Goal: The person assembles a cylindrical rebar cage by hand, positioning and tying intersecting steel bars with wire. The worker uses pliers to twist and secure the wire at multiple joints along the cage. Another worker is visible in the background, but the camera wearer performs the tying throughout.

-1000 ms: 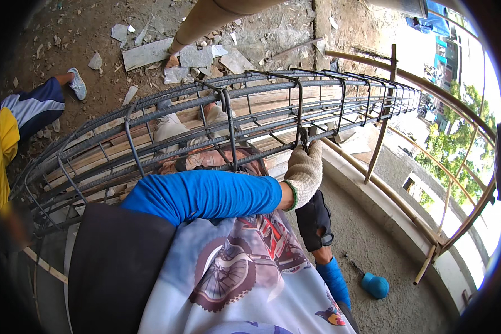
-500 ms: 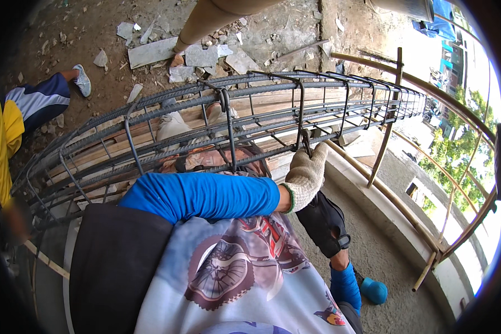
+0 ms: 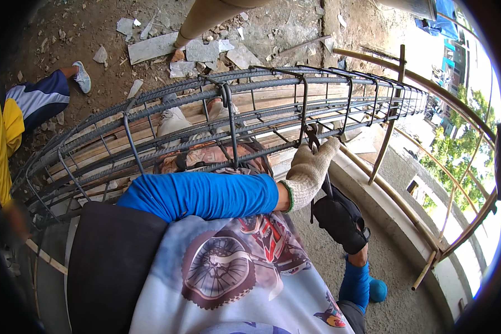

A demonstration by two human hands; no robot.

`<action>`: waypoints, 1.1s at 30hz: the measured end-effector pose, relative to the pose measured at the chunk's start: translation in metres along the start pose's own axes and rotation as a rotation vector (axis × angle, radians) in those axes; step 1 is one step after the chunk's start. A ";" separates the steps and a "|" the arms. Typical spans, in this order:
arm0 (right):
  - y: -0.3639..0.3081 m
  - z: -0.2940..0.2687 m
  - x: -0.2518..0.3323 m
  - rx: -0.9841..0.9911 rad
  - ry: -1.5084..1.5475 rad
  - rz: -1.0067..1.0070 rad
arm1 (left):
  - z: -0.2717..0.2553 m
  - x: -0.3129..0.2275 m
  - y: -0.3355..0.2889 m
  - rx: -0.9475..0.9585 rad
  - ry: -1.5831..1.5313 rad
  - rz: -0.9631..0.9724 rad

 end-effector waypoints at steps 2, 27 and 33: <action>-0.002 -0.011 0.005 -0.050 -0.068 -0.069 | -0.001 -0.003 -0.004 0.001 -0.001 -0.031; 0.027 -0.012 -0.006 0.421 0.741 0.524 | 0.007 -0.010 0.017 -0.017 -0.128 -0.089; 0.021 0.005 0.014 0.488 0.623 0.293 | 0.001 -0.018 0.007 -0.031 -0.218 -0.176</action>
Point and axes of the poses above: each hand's wrist, its own y-axis towards the middle knuckle, its own z-axis out of the palm, x = y × z, the point moved 4 cm from there along y, towards the middle knuckle, and after that the axes turned 14 degrees about -x, right-handed, at the moved point
